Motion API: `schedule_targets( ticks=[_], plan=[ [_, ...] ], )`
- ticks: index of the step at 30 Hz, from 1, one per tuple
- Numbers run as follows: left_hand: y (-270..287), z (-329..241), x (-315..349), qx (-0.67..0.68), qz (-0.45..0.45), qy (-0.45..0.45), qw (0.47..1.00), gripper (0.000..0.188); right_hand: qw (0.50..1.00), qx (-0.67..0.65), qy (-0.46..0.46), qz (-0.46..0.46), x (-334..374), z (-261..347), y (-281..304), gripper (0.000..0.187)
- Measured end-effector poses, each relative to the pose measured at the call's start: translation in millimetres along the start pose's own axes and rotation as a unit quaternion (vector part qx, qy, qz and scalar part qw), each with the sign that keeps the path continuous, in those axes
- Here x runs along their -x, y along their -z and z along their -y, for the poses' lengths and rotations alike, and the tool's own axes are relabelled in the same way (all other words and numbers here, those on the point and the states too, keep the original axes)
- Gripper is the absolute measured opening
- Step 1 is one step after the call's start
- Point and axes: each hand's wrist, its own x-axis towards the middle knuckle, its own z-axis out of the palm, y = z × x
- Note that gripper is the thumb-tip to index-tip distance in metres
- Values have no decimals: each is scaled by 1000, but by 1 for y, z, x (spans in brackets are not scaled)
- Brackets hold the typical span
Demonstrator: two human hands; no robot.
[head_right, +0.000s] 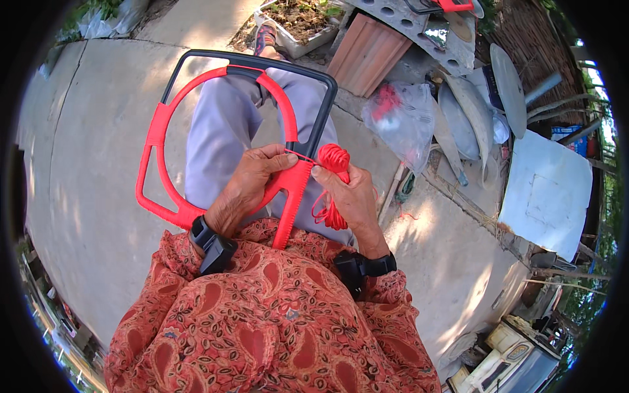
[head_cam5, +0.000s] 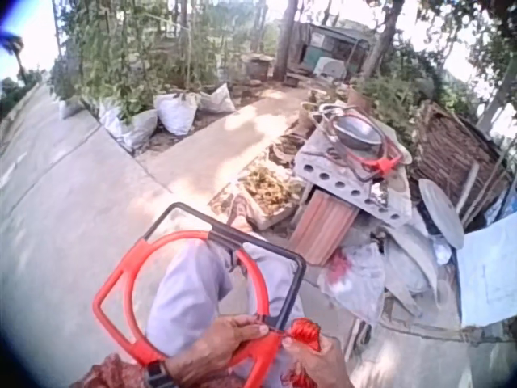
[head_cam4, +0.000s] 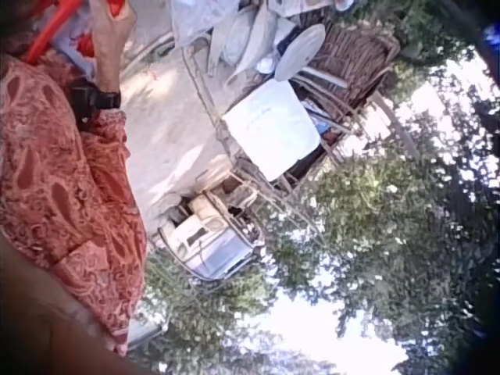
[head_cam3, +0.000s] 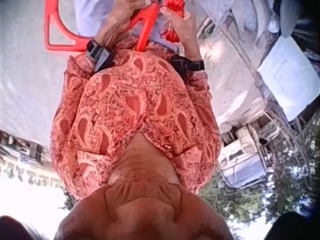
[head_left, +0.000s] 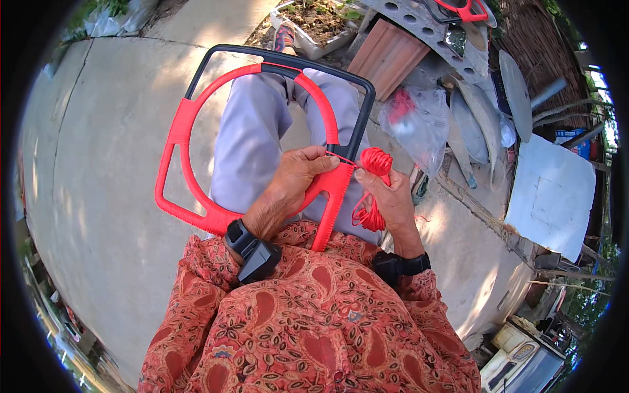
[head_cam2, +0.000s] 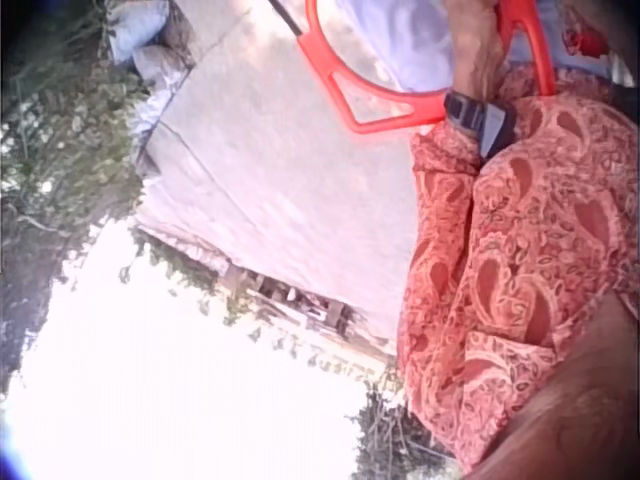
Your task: Wrapping a red plastic frame with red twine.
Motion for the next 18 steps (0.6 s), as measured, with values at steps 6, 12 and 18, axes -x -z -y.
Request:
schedule_targets(
  ticks=[6,12,18],
  plan=[
    [1,0,0,-3,7,-7,1000,16,996,-77,32,-20,-1,-21,-10,14],
    [-6,-4,7,10,-7,-23,1000,14,987,43,152,13,11,4,-17,12],
    [1,-5,8,-52,5,-19,998,14,996,-63,65,26,16,-10,-16,10]
  ],
)
